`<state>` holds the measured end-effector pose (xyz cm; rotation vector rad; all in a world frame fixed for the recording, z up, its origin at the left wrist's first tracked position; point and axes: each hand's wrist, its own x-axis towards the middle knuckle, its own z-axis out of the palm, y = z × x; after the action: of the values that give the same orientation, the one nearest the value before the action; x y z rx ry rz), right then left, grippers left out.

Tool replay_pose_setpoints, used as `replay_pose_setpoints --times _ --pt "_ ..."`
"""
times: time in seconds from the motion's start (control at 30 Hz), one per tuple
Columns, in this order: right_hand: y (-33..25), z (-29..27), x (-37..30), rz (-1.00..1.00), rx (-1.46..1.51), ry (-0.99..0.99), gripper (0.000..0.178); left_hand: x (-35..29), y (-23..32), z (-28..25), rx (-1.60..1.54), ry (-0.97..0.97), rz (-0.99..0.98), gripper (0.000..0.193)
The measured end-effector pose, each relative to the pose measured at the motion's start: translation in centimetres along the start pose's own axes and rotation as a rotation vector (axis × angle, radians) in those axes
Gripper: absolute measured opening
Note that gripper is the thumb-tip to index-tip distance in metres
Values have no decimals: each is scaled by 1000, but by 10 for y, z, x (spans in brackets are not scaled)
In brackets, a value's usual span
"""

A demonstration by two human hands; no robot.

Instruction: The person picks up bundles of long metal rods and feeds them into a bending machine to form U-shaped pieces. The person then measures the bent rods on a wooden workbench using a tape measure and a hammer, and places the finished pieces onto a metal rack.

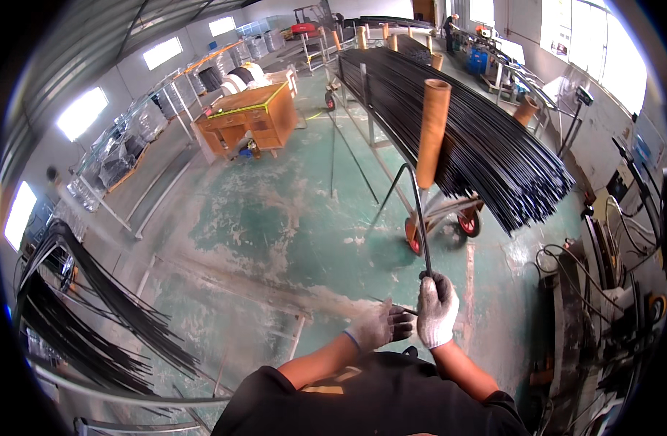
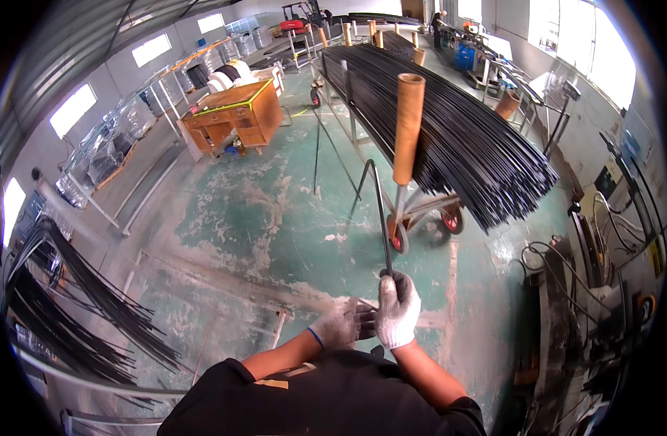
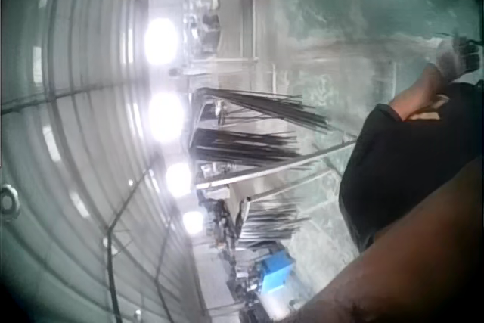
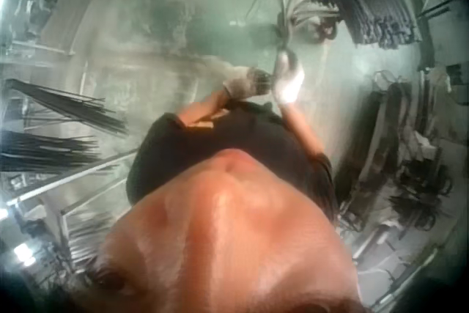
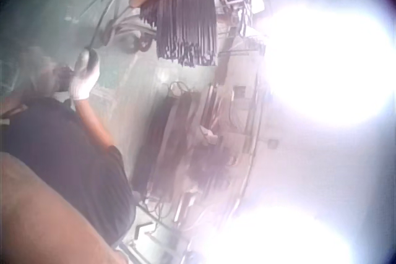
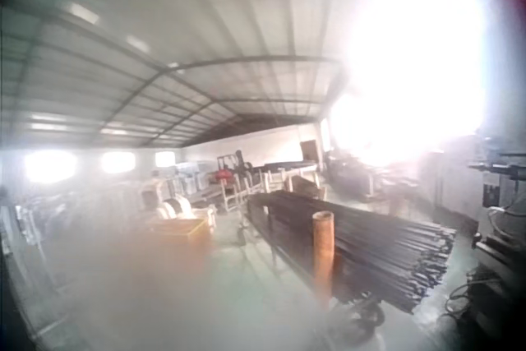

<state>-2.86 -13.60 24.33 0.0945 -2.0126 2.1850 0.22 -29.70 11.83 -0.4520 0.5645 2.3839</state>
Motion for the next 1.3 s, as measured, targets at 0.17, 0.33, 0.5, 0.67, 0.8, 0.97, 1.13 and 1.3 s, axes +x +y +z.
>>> replay_pose_setpoints --times 0.17,0.33,0.5,0.67,0.8,0.97,1.13,1.3 --pt "31 105 85 217 432 -71 22 39 144 -90 327 74 266 28" --pt "77 197 176 253 460 -290 16 51 255 -63 1094 240 748 12" --pt "115 285 282 365 436 -704 10 86 366 -85 1155 479 732 26" --pt "123 372 415 419 476 -810 18 107 505 -80 1479 710 768 20" --pt "128 440 498 496 470 -936 14 130 597 -187 -37 573 759 7" --pt "185 518 622 741 590 -668 20 126 736 -174 -350 705 907 12" --pt "270 619 774 747 487 -310 20 144 872 -226 -128 853 1047 19" --pt "297 726 888 785 390 -213 24 142 1044 -219 -70 770 1173 21"
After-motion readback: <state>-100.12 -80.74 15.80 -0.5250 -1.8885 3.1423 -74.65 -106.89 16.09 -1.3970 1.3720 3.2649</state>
